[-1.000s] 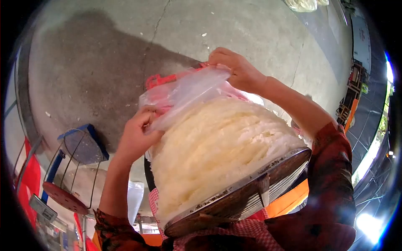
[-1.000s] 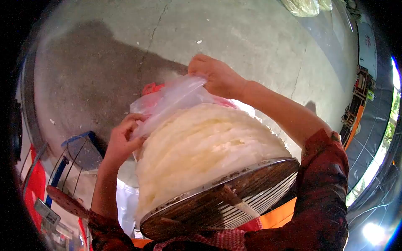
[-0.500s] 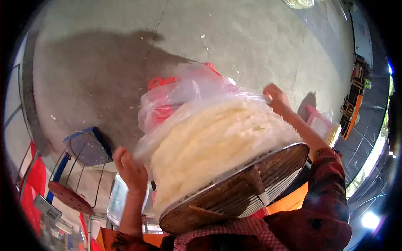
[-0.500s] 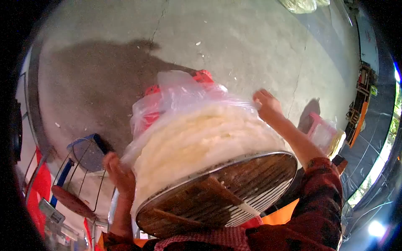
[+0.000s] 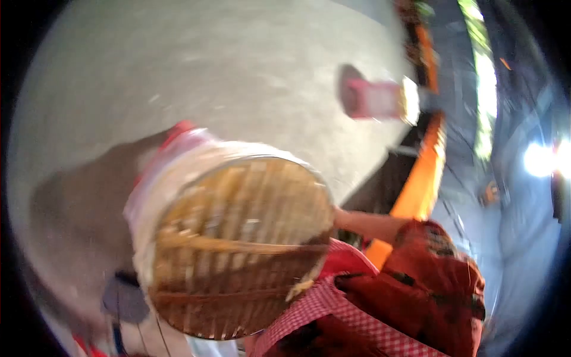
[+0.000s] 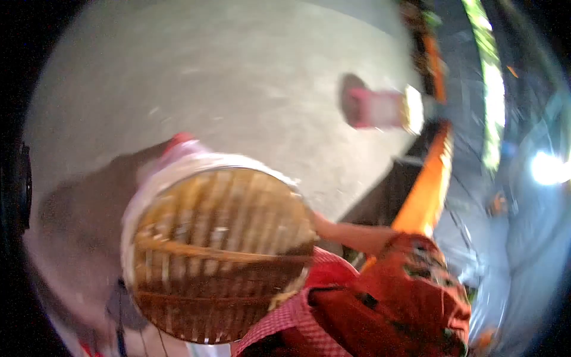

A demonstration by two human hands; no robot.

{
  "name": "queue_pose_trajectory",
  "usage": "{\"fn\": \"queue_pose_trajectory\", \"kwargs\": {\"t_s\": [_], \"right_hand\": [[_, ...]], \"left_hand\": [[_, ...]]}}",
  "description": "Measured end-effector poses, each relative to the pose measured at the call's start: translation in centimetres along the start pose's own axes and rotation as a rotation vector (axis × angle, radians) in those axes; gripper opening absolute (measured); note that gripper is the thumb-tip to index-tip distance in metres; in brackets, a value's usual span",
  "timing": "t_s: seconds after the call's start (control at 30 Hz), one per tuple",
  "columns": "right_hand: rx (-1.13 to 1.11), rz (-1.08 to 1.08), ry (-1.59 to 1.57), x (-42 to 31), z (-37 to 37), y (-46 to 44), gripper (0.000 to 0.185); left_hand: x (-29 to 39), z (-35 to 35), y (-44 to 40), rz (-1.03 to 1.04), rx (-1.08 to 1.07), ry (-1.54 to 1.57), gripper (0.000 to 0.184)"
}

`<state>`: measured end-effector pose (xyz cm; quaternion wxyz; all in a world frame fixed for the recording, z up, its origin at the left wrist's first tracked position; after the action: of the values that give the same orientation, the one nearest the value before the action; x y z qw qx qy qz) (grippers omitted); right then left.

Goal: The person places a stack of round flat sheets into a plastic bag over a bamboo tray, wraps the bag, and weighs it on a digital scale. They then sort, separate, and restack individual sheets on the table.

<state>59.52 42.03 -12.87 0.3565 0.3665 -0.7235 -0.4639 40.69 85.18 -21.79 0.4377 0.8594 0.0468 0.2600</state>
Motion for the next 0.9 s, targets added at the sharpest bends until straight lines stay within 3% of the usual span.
{"fn": "queue_pose_trajectory", "kwargs": {"t_s": [0.07,0.13,0.2,0.23,0.33,0.37,0.43,0.47,0.5,0.53,0.63,0.67,0.77,0.83,0.9], "right_hand": [[0.206,-0.009,-0.073,1.3,-2.2,1.3,0.022],[0.538,-0.169,-0.267,2.3,-1.3,-0.3,0.023],[0.629,-0.213,-0.532,2.0,-0.3,0.1,0.023],[0.505,-0.104,-0.48,5.6,3.8,-3.1,0.023],[-0.161,-0.063,-0.336,8.4,8.4,3.3,0.033],[-0.357,-0.044,-0.27,7.2,6.6,6.2,0.023],[-0.018,0.059,-0.32,5.1,1.9,9.8,0.02],[0.267,-0.088,-0.204,9.0,4.5,4.3,0.02],[0.298,0.032,-0.218,5.5,-1.0,6.3,0.019],[0.546,-0.125,-0.272,5.5,-2.0,3.9,0.018],[0.662,-0.516,-0.651,3.4,-6.2,-6.6,0.027],[0.783,-0.603,-0.419,0.2,-10.2,-5.3,0.029],[0.253,-0.534,-0.834,-7.8,-18.2,-3.8,0.03],[-0.058,-0.577,-0.903,-12.7,-21.8,-1.0,0.036],[-0.359,-0.67,-0.807,-16.5,-23.9,1.9,0.047]], "left_hand": [[1.6,0.7,-1.1,0.042,-0.036,-0.006,0.029],[2.7,0.7,-1.6,0.076,-0.052,-0.017,0.027],[3.2,0.5,-1.6,0.096,-0.046,-0.018,0.026],[3.6,0.5,-1.1,0.097,-0.037,-0.026,0.026],[4.0,-0.3,-0.8,0.097,-0.037,-0.034,0.024],[3.9,-0.6,-0.7,0.093,-0.029,-0.019,0.023],[3.4,-2.9,0.1,0.092,0.02,-0.004,0.022],[2.8,-4.2,1.0,0.096,0.053,0.001,0.022],[2.5,-5.4,2.2,0.105,0.095,0.002,0.021],[2.3,-6.3,3.2,0.136,0.13,0.002,0.02],[4.5,-7.1,4.9,0.347,0.208,-0.064,0.019],[6.6,-6.5,4.6,0.462,0.214,-0.107,0.018],[16.7,-3.9,4.0,0.722,0.043,-0.146,0.016],[23.7,-1.7,3.9,0.69,-0.224,-0.018,0.02],[27.5,0.3,3.5,0.276,-0.461,0.315,0.023]]}}
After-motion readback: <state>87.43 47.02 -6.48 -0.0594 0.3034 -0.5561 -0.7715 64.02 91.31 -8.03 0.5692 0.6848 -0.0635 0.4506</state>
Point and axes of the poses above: each hand's wrist, its own y-axis away from the middle knuckle, its own z-axis out of the palm, x = y × z, the point moved 1 cm from there along -y, towards the middle knuckle, and after that the axes turned 11 degrees about y, right-handed, at the moved point
